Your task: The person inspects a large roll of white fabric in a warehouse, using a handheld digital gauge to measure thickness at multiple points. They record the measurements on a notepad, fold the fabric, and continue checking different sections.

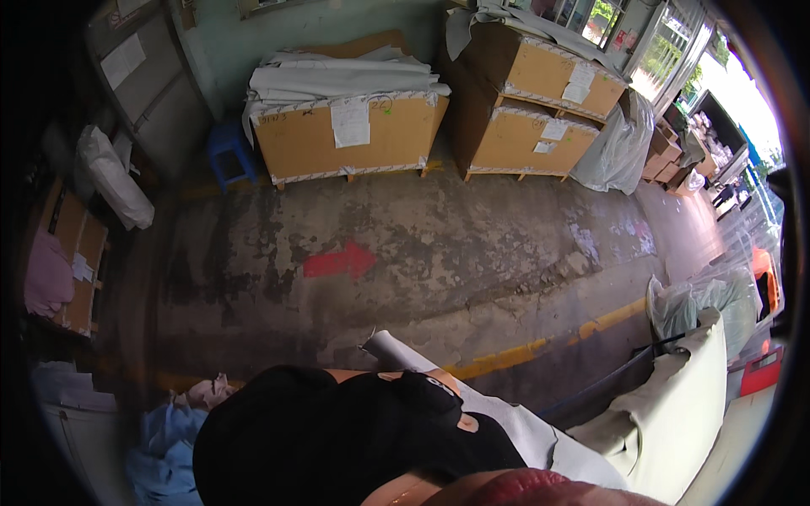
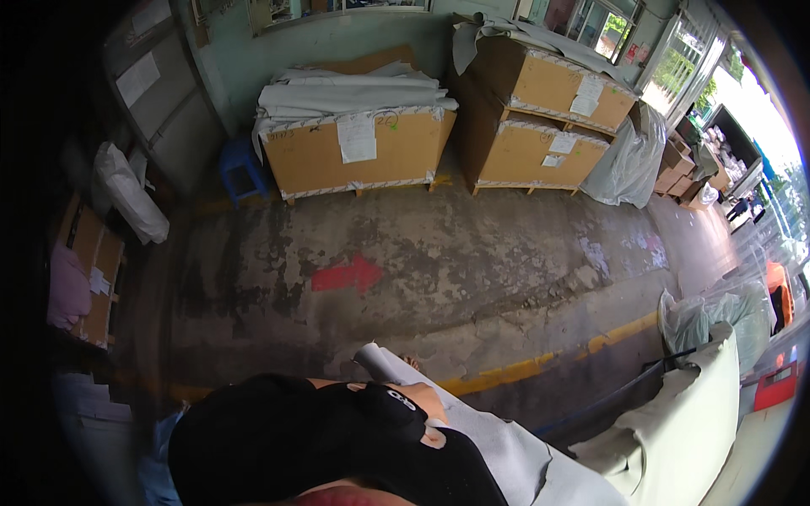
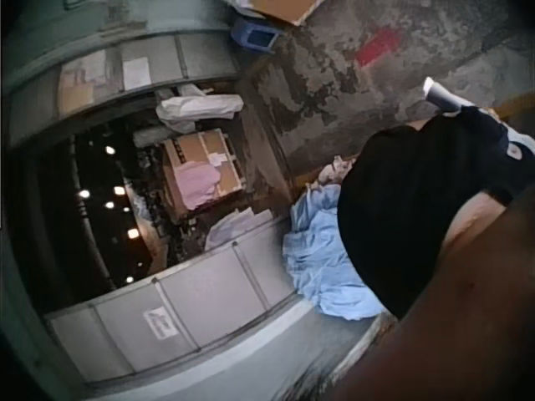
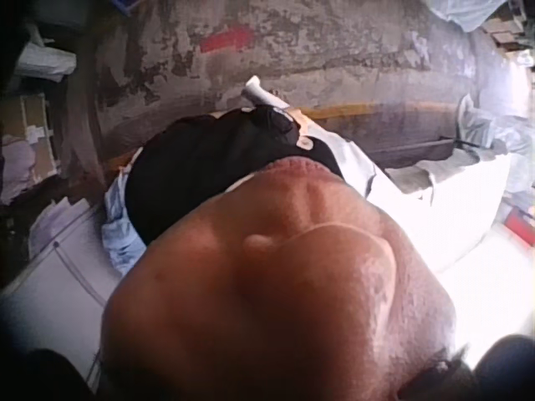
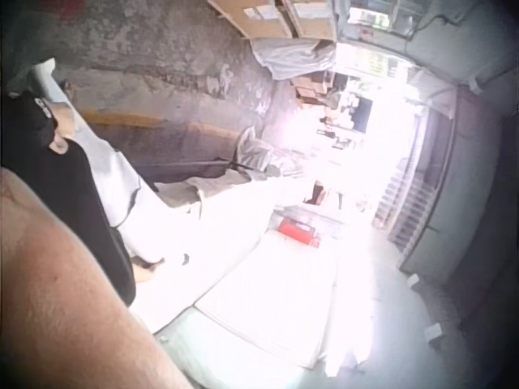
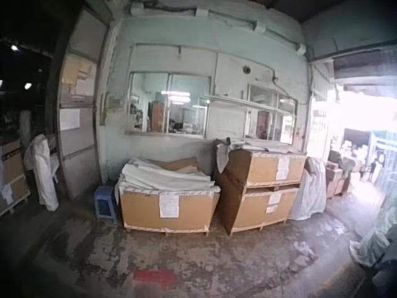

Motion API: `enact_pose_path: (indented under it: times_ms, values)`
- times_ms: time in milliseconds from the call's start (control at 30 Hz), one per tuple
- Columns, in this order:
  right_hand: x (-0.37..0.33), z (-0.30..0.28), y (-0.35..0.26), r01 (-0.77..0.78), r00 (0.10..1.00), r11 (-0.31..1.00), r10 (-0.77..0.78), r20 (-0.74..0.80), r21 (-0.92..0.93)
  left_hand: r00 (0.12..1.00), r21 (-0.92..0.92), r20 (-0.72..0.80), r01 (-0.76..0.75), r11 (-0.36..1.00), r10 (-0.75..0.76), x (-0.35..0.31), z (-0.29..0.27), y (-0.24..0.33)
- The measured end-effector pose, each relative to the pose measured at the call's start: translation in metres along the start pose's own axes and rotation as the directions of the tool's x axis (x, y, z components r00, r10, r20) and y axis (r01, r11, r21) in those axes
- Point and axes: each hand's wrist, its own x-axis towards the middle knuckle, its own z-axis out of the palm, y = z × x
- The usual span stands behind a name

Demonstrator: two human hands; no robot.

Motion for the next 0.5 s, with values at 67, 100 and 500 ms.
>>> enact_pose_path:
  times_ms: [67, 100, 500]
  values:
    - [0.013, 0.069, 0.040, -0.034, 0.998, 0.998, 0.036, 0.049, -0.044, 1.000, -0.020, 0.016, -0.006, 1.000, 0.006, 0.017, -0.040, -0.028]
    - [0.018, 0.099, 0.059, -0.046, 0.996, 0.996, 0.051, 0.070, -0.073, 1.000, -0.029, 0.028, -0.012, 0.999, 0.013, 0.024, -0.057, -0.042]
    - [0.005, 0.372, 0.288, -0.069, 0.974, 0.966, 0.120, 0.195, -0.250, 0.988, 0.215, 0.060, -0.151, 0.965, 0.141, 0.081, -0.266, -0.266]
